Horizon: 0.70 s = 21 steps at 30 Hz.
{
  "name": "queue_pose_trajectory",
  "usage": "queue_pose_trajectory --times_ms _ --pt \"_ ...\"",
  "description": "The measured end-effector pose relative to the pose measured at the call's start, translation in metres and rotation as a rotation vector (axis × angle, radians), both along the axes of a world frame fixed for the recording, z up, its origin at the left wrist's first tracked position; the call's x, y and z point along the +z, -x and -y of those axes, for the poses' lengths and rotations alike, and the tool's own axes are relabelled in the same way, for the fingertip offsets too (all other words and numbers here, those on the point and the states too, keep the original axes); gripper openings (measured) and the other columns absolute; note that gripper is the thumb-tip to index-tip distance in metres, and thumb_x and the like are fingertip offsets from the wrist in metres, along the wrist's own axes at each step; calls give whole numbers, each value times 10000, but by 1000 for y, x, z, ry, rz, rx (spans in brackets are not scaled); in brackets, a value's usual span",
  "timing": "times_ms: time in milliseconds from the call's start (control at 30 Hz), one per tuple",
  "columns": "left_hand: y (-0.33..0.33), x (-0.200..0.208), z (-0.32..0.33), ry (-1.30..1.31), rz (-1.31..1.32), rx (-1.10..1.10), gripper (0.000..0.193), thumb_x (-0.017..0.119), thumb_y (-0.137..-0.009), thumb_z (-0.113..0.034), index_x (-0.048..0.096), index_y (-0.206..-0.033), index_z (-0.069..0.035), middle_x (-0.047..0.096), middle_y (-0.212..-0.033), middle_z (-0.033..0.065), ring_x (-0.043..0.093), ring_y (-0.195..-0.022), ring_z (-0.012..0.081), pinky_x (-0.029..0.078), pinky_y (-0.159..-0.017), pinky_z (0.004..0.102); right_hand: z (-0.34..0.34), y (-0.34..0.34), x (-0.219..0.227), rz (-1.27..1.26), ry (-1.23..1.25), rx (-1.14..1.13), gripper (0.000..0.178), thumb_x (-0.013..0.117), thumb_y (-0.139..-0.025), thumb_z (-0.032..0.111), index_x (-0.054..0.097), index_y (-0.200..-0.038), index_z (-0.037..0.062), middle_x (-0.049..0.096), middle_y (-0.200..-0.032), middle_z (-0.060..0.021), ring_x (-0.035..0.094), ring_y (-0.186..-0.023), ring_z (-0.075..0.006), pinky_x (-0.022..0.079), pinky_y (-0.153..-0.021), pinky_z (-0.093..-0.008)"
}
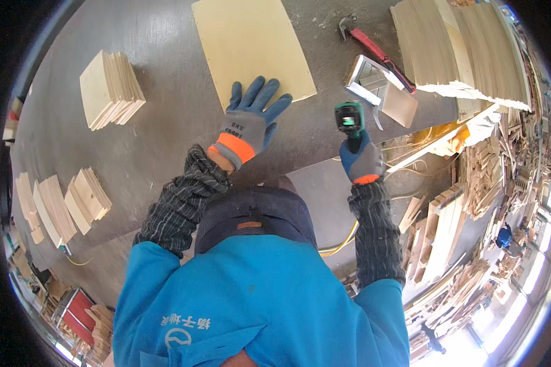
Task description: Assembling and stacking wooden boxes using a pneumatic nail gun and a hammer in a woodworking shop.
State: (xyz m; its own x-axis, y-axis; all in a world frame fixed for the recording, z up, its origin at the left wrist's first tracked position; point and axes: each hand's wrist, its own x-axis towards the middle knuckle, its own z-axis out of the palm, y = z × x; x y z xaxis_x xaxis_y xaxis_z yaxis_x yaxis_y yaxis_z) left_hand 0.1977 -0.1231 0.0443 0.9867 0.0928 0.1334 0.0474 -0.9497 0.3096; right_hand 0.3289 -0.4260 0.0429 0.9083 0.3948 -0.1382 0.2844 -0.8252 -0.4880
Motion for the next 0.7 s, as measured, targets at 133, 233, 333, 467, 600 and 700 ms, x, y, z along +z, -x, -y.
queue_pose_trajectory --times_ms 133,233,333,467,600,700 --pt "4 0 -3 52 57 12 707 772 -882 -203 556 -1554 -239 477 -1644 137 421 -1536 398 265 -1266 677 -11 -11 -23 42 197 121 725 695 -941 294 443 -1596 111 757 -958 -286 749 -900 -468 581 -787 -581" --pt "7 15 -12 164 54 30 697 764 -902 -216 546 -1562 -171 501 -1622 148 437 -1524 397 273 -1272 644 -6 -16 -64 177 321 210 784 684 -973 384 379 -1628 79 762 -939 -262 750 -839 -452 587 -750 -571" --pt "8 21 -43 8 147 191 668 761 -938 -249 545 -1560 -136 508 -1606 196 438 -1521 413 306 -1271 598 -10 -15 -86 88 413 268 874 691 -976 536 408 -1590 -18 762 -962 -221 759 -813 -369 591 -706 -528" --pt "-21 -5 -89 242 270 599 711 770 -971 -330 515 -1540 12 485 -1597 295 443 -1506 446 359 -1259 509 -22 -16 -73 169 449 359 922 718 -956 556 401 -1587 -38 756 -1050 -242 762 -898 -364 596 -734 -509" --pt "-53 -49 -98 460 293 742 813 756 -989 -340 402 -1588 82 407 -1643 328 398 -1533 460 357 -1266 473 -18 -41 -30 114 -6 379 831 755 -936 556 531 -1545 37 766 -1148 -207 760 -996 -386 606 -844 -487" --pt "-59 -58 -93 498 305 801 869 740 -1000 -336 306 -1651 42 370 -1665 317 375 -1549 453 351 -1276 462 -13 -108 -18 354 -5 84 464 787 -944 234 704 -1330 -9 743 -1236 -244 727 -1124 -414 583 -965 -449"
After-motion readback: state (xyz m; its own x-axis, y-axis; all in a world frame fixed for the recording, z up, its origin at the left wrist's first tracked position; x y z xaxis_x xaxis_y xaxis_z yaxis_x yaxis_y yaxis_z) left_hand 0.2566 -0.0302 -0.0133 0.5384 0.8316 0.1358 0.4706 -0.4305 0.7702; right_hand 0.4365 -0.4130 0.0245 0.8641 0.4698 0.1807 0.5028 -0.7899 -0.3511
